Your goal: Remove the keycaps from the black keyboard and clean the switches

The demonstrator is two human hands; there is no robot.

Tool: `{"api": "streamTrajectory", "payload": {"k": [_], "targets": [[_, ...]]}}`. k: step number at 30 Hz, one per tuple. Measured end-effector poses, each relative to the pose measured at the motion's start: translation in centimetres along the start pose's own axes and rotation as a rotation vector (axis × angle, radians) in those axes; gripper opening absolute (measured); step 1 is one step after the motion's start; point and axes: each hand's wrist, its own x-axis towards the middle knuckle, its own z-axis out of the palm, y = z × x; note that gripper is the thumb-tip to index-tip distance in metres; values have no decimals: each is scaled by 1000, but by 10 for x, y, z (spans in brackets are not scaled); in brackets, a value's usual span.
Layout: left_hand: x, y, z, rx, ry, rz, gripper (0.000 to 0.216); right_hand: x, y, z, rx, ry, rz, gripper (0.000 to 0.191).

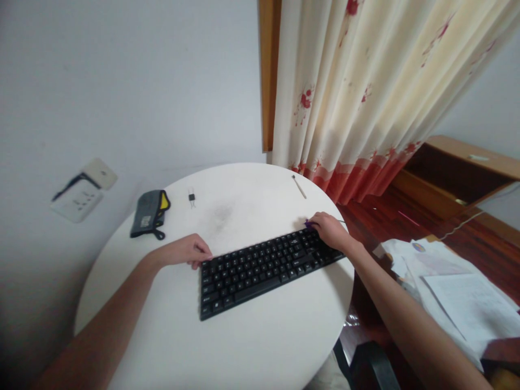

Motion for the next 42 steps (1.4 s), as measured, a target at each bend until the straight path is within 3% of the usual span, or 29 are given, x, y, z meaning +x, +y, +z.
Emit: {"api": "streamTrajectory", "payload": {"k": [3,5,10,16,20,26,42], "targets": [[0,0,0,1,5,-8,41,-6,11,-2,-37,77,90,23],[0,1,0,4,1,-7,42,-11,3,1,0,135,95,22],[0,1,0,-4,-3,-9,44,-20,-31,14,67,74,-88,19],[1,0,0,0,2,-14,42,-18,-15,3,7,92,-13,18],[1,0,0,-3,0,-2,42,-14,-18,2,17,141,-58,17],[0,0,0,-2,-6,8,41,-8,-29,9,-8,60,-212,19],[0,3,1,3,0,-16,40,-5,-17,0,-49,-28,-353,23]]}}
